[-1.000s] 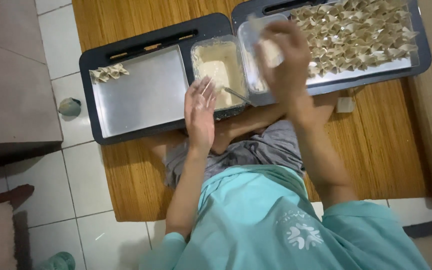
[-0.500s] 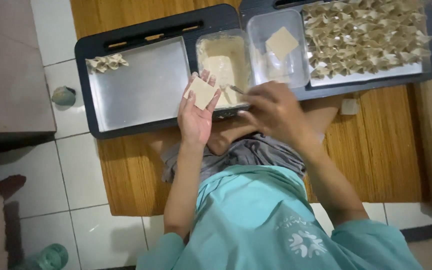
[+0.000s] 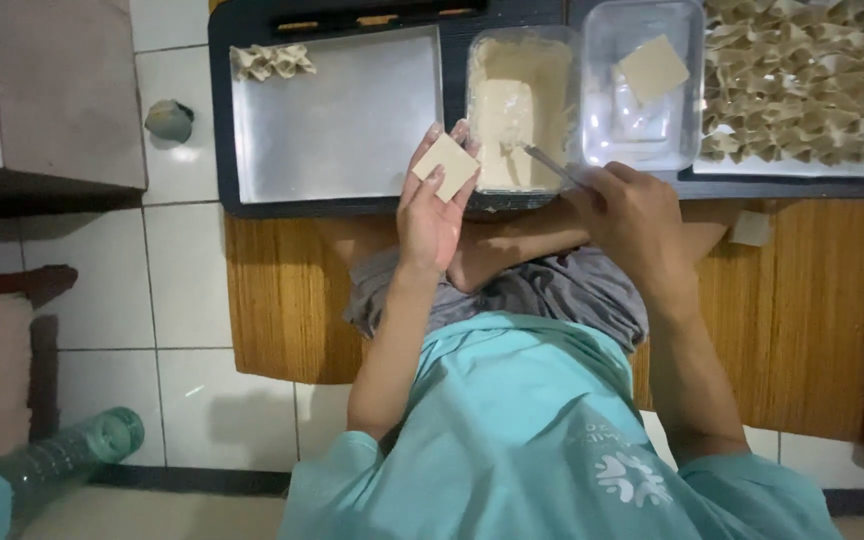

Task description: Folding square dough wrappers into decorative flower shapes using a paste as an adhesive.

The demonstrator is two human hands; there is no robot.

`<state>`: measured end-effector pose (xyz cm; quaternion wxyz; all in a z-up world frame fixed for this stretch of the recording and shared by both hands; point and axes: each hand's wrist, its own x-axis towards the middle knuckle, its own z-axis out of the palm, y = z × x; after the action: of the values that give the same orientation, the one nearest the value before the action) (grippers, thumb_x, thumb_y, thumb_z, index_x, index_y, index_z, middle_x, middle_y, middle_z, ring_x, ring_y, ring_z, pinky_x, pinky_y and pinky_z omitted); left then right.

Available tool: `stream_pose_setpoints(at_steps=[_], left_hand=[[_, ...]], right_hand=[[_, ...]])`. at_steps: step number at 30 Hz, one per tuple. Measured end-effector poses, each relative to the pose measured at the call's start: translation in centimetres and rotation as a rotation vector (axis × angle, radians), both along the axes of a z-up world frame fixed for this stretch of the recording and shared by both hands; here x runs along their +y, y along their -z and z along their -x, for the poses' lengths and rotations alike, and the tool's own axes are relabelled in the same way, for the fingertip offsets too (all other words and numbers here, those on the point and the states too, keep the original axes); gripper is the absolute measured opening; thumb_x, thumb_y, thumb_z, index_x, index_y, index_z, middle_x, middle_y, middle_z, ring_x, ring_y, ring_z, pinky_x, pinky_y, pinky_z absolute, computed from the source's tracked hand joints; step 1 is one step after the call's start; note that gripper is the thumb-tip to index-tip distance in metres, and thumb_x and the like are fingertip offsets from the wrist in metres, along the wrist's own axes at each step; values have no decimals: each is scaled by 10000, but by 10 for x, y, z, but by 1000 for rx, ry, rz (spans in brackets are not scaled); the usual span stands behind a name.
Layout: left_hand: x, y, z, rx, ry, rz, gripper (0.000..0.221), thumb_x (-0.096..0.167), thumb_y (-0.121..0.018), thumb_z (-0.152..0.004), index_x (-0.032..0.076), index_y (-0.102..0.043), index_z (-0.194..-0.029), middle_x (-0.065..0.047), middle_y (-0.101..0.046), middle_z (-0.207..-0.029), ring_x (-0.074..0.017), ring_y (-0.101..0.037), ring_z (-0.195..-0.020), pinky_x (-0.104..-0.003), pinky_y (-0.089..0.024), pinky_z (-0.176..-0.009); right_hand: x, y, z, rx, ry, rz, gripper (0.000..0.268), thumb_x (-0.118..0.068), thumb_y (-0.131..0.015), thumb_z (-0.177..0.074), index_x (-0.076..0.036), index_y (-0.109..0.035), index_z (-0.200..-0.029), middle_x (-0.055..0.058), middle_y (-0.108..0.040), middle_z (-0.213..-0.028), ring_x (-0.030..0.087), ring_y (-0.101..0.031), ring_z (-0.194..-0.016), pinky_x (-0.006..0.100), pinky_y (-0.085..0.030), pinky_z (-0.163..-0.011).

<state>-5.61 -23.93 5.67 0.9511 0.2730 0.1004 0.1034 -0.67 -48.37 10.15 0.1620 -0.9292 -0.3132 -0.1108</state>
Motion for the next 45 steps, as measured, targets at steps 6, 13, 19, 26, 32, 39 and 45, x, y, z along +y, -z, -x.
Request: stream_pose_setpoints(at_steps=[6, 13, 19, 26, 32, 39, 45], left_hand=[[-4, -1, -1, -39, 13, -53, 506, -2, -415, -1090, 74, -400, -1590, -261, -423, -1589, -433, -452, -1445, -537, -427, -1181], [-5, 6, -3, -49, 14, -85, 522, -3, -406, -1092, 87, -376, -1605, -256, -416, -1591, -430, -444, -1443, -529, -432, -1172], [-6, -1, -2, -17, 3, -126, 531, 4, -422, -1082, 86, -375, -1605, -267, -416, -1585, -437, -431, -1445, -545, -407, -1179], [0, -11, -1, -2, 86, -24, 609, -56, -347, -1021, 52, -268, -1615, -231, -390, -1612, -310, -482, -1422, -388, -438, -1182], [0, -4, -3, -24, 91, -1, 632, -57, -367, -1007, 49, -266, -1622, -233, -386, -1616, -318, -483, -1423, -356, -458, -1143], [0, -4, -4, 7, 96, -41, 611, -55, -359, -1015, 47, -272, -1611, -226, -401, -1608, -309, -467, -1442, -377, -439, -1178], [0, -1, -5, -9, 92, -41, 595, -52, -369, -1023, 40, -279, -1604, -237, -408, -1597, -301, -488, -1416, -369, -455, -1159]], right_hand=[[23, -13, -7, 47, -17, -396, 57, -93, -804, -1032, -37, -796, -1038, 110, -684, -829, 311, -700, -700, 372, -552, -578], [63, -11, -17, 164, -88, -717, 121, -54, -673, -1095, 33, -727, -1159, 165, -708, -836, 348, -700, -708, 445, -559, -650], [59, -31, -23, 79, -71, -594, 96, 112, -587, -1081, 112, -677, -1115, 209, -712, -863, 393, -730, -786, 462, -576, -711], [37, -29, -48, -152, -85, -564, 193, 252, -651, -977, 130, -661, -1127, 207, -734, -963, 231, -653, -716, 316, -475, -614], [39, -20, -53, -44, -25, -589, 107, 182, -625, -1053, 121, -660, -1134, 157, -677, -904, 193, -546, -690, 313, -450, -619], [47, -20, -44, 169, 12, -641, 115, 80, -564, -1123, 100, -669, -1082, 133, -713, -849, 189, -606, -665, 283, -432, -570], [40, -7, -48, 338, 24, -744, 225, -12, -498, -1168, 110, -652, -1060, 150, -707, -871, 213, -660, -716, 296, -526, -648]])
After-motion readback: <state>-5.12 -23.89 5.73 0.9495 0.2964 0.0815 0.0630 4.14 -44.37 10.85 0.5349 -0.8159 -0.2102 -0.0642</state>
